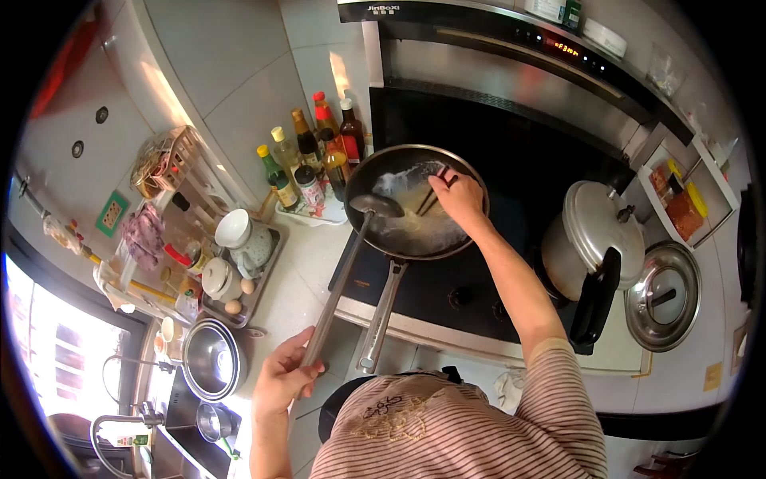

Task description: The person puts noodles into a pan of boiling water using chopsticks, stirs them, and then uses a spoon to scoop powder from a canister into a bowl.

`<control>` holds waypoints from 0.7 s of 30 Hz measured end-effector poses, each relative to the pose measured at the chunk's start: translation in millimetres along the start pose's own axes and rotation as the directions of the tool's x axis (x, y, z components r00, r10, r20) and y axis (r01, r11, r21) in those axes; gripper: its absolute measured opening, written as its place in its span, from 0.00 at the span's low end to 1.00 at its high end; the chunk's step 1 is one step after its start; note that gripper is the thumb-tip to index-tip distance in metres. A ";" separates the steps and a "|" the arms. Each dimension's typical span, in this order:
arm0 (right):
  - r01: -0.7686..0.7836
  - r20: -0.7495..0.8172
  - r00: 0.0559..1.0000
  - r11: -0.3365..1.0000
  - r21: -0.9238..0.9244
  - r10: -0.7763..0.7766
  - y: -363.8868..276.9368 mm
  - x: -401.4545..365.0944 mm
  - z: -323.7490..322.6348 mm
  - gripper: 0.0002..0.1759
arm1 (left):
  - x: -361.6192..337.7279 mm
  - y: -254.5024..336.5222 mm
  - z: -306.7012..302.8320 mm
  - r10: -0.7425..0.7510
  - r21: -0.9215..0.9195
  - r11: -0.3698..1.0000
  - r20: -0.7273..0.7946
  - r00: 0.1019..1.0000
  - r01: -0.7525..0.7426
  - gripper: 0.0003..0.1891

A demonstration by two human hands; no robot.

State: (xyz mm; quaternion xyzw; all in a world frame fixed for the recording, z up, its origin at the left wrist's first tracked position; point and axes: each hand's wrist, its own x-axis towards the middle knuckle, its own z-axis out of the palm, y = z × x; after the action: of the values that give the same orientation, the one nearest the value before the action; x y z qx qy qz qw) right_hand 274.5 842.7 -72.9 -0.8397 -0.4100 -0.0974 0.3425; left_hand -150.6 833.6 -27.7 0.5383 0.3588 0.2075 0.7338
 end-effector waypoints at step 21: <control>-0.138 -0.259 0.838 0.647 0.749 0.479 -2.5 -84.2 -58.0 0.10 | 22.5 -14.3 17.0 0.018 -0.277 0.961 0.043 0.999 -0.005 0.31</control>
State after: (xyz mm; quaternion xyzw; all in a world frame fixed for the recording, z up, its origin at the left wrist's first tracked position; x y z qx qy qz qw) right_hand 225.1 753.4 -65.9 -0.6582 -0.1738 -0.0569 0.7303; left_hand -124.2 833.5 -45.1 0.4369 0.3066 0.2478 0.8085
